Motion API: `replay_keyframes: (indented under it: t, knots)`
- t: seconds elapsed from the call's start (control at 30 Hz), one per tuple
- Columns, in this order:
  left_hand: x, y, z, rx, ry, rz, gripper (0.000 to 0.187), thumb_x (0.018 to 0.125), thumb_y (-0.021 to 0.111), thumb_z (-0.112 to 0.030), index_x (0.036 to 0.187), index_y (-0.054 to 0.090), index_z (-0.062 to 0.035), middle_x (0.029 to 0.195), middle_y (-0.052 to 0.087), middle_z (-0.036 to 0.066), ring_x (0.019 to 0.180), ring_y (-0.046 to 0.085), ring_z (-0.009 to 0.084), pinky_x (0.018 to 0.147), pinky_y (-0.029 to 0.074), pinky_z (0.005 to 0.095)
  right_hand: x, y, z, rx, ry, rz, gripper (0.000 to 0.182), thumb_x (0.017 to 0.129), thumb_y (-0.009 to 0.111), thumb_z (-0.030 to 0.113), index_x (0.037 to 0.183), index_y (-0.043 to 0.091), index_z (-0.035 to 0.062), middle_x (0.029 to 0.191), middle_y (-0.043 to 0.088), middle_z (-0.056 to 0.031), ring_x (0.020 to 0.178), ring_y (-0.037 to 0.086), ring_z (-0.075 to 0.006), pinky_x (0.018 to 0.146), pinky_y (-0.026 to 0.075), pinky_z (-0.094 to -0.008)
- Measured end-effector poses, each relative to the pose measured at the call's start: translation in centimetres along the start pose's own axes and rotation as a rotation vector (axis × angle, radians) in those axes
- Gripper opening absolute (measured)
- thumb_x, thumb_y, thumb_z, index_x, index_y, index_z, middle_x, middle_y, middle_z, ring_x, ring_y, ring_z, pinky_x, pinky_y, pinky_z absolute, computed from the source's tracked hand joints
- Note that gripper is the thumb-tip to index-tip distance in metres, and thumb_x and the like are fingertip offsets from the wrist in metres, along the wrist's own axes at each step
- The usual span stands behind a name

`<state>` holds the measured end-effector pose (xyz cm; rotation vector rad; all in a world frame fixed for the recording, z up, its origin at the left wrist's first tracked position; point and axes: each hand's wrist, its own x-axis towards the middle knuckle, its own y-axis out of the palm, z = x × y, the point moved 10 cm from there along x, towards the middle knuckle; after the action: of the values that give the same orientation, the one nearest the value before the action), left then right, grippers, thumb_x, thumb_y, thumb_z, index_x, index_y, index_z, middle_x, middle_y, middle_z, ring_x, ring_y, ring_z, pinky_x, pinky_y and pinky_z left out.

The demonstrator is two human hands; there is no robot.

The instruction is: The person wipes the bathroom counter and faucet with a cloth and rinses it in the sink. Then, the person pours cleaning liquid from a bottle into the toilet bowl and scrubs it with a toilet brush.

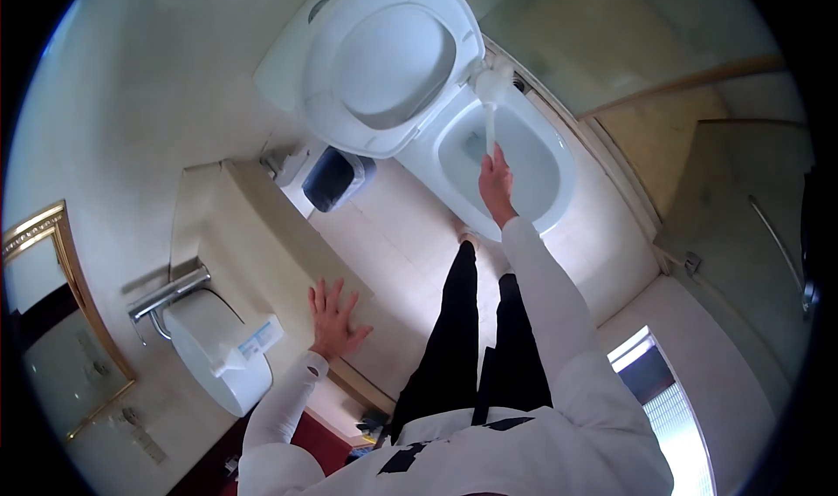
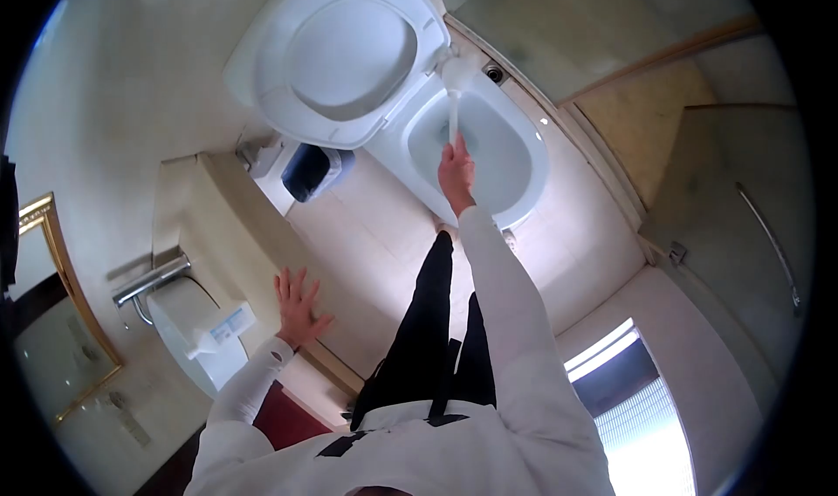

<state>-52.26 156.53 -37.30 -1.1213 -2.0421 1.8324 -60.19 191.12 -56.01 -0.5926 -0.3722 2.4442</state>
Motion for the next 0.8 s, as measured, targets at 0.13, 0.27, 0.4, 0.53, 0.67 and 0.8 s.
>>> replay_keyframes:
  t: [0.13, 0.27, 0.4, 0.53, 0.67, 0.8]
  knots:
    - [0.2, 0.0, 0.1, 0.021, -0.015, 0.047, 0.069, 0.068, 0.064, -0.049, 0.125, 0.045, -0.0171, 0.138, 0.026, 0.017, 0.126, 0.014, 0.0482, 0.099, 0.010, 0.0635, -6.7, 5.7, -3.1, -0.187, -0.148, -0.010, 0.042, 0.087, 0.046, 0.022, 0.127, 0.039, 0.0123, 0.079, 0.059, -0.0231, 0.070, 0.057, -0.0419, 0.064, 0.044, -0.0494]
    - [0.5, -0.4, -0.2, 0.048, -0.017, 0.100, 0.070, 0.066, 0.066, -0.049, 0.125, 0.045, -0.0179, 0.137, 0.027, 0.017, 0.126, 0.014, 0.0479, 0.099, 0.010, 0.0630, -16.0, 9.0, -3.6, -0.144, 0.002, 0.303, 0.046, 0.087, 0.045, 0.025, 0.130, 0.035, 0.0157, 0.074, 0.060, -0.0226, 0.067, 0.057, -0.0436, 0.064, 0.044, -0.0536]
    - [0.5, -0.4, -0.3, 0.086, -0.006, 0.103, 0.071, 0.065, 0.068, -0.046, 0.126, 0.044, -0.0188, 0.136, 0.028, 0.017, 0.127, 0.013, 0.0470, 0.100, 0.011, 0.0617, -19.2, 9.2, -3.1, -0.140, 0.066, 0.345, 0.045, 0.087, 0.045, 0.026, 0.130, 0.035, 0.0178, 0.070, 0.059, -0.0229, 0.069, 0.057, -0.0436, 0.065, 0.043, -0.0541]
    - [0.5, -0.4, -0.2, 0.100, 0.000, 0.097, 0.072, 0.066, 0.068, -0.045, 0.128, 0.042, -0.0192, 0.137, 0.026, 0.017, 0.127, 0.013, 0.0460, 0.100, 0.010, 0.0605, -22.2, 6.1, -4.9, -0.156, 0.131, 0.372, 0.043, 0.088, 0.044, 0.026, 0.130, 0.035, 0.0179, 0.070, 0.059, -0.0223, 0.070, 0.058, -0.0416, 0.065, 0.044, -0.0528]
    - [0.2, -0.4, -0.1, 0.086, 0.000, 0.089, 0.070, 0.068, 0.067, -0.045, 0.128, 0.042, -0.0197, 0.137, 0.026, 0.017, 0.127, 0.012, 0.0456, 0.100, 0.010, 0.0601, -26.3, -0.7, -9.7, -0.310, 0.133, 0.372, 0.042, 0.090, 0.041, 0.024, 0.131, 0.034, 0.0192, 0.085, 0.061, -0.0189, 0.076, 0.059, -0.0399, 0.068, 0.045, -0.0510]
    - [-0.1, -1.0, -0.3, 0.082, 0.051, 0.012, 0.069, 0.069, 0.065, -0.047, 0.129, 0.041, -0.0209, 0.136, 0.026, 0.016, 0.128, 0.012, 0.0448, 0.100, 0.011, 0.0602, -25.7, -10.6, -13.1, -0.369, 0.093, 0.200, 0.041, 0.089, 0.041, 0.026, 0.129, 0.035, 0.0180, 0.098, 0.060, -0.0171, 0.085, 0.057, -0.0404, 0.073, 0.045, -0.0488]
